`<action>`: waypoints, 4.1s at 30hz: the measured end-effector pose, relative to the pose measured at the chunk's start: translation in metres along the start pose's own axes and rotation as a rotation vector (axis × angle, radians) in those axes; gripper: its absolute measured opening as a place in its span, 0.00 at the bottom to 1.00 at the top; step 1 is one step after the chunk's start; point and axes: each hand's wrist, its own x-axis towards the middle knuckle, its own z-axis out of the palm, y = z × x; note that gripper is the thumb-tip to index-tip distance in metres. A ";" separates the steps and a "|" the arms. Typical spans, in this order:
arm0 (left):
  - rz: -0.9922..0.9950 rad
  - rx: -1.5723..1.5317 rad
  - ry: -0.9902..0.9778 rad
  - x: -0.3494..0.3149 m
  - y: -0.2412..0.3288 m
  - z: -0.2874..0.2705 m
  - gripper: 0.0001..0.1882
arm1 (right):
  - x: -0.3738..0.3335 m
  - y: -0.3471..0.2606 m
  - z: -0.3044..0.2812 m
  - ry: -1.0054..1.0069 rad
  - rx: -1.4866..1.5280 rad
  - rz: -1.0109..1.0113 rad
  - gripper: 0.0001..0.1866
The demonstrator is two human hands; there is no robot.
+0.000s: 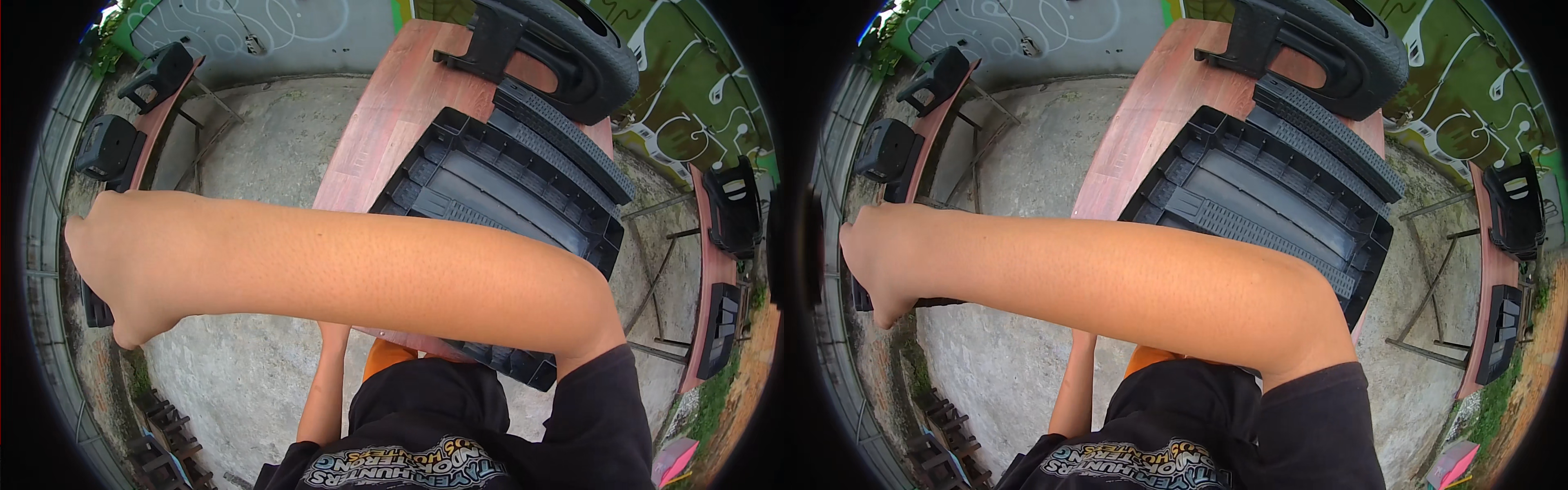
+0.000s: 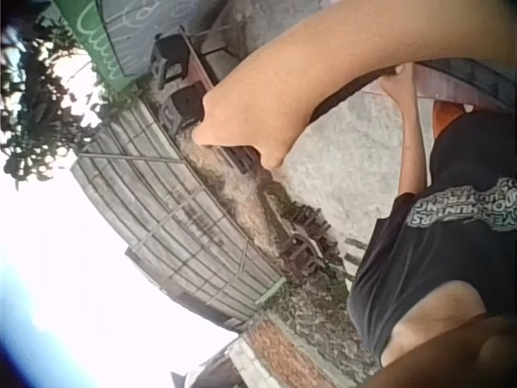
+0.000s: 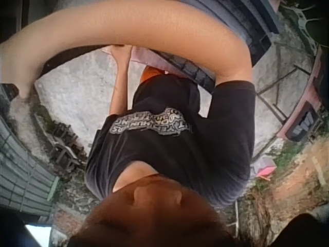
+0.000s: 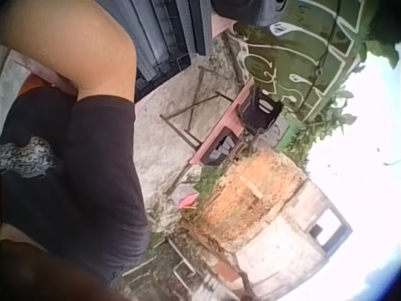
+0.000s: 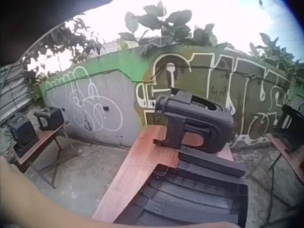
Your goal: Assembling plastic furniture and sweeping the patio floor.
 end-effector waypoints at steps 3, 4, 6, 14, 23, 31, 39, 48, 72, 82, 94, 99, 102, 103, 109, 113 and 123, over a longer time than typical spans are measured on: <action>0.018 -0.010 -0.060 0.013 -0.006 -0.005 0.29 | 0.001 0.016 -0.003 -0.042 0.046 0.095 0.32; 0.023 -0.017 -0.078 0.015 -0.007 -0.008 0.30 | 0.000 0.020 -0.005 -0.080 0.046 0.140 0.35; 0.017 -0.033 -0.101 0.016 -0.009 -0.017 0.30 | 0.000 0.028 -0.010 -0.056 0.029 0.136 0.34; -0.125 -0.001 -0.089 -0.021 -0.010 -0.065 0.30 | -0.019 0.035 -0.037 -0.123 -0.041 -0.103 0.29; -0.149 0.056 -0.091 -0.031 -0.005 -0.063 0.31 | -0.024 0.026 -0.044 -0.110 -0.119 -0.217 0.21; -0.127 0.062 -0.118 -0.028 -0.006 -0.061 0.32 | -0.020 0.025 -0.054 -0.215 -0.247 -0.139 0.26; -0.113 0.065 -0.135 -0.024 -0.009 -0.064 0.33 | -0.060 0.043 -0.034 -0.215 -0.200 -0.088 0.25; -0.093 0.079 -0.161 -0.019 -0.012 -0.067 0.34 | -0.058 0.041 -0.029 -0.218 -0.182 -0.069 0.24; -0.058 0.178 -0.230 0.004 -0.017 -0.056 0.36 | -0.072 0.061 -0.042 -0.239 -0.136 -0.077 0.20; -0.057 0.184 -0.237 0.009 -0.018 -0.056 0.37 | -0.059 0.062 -0.053 -0.279 -0.139 -0.130 0.19; -0.030 0.200 -0.249 0.014 -0.021 -0.057 0.39 | -0.033 0.054 -0.064 -0.336 -0.150 -0.181 0.17; -0.020 0.203 -0.254 0.017 -0.022 -0.056 0.39 | -0.036 0.054 -0.048 -0.282 -0.165 -0.202 0.17; -0.008 0.213 -0.260 0.018 -0.025 -0.058 0.39 | -0.042 0.056 -0.032 -0.259 -0.152 -0.207 0.17; 0.001 0.221 -0.259 0.018 -0.027 -0.058 0.40 | -0.044 0.057 -0.027 -0.259 -0.148 -0.197 0.17; 0.149 0.351 -0.298 0.028 -0.037 -0.057 0.40 | -0.056 0.056 -0.018 -0.194 -0.172 -0.034 0.31; 0.336 0.504 -0.327 0.037 -0.023 -0.053 0.41 | -0.069 0.062 -0.027 -0.085 -0.101 -0.014 0.35; 0.184 -0.429 -0.264 0.019 0.012 -0.060 0.36 | -0.316 0.119 -0.096 0.003 -0.388 1.046 0.51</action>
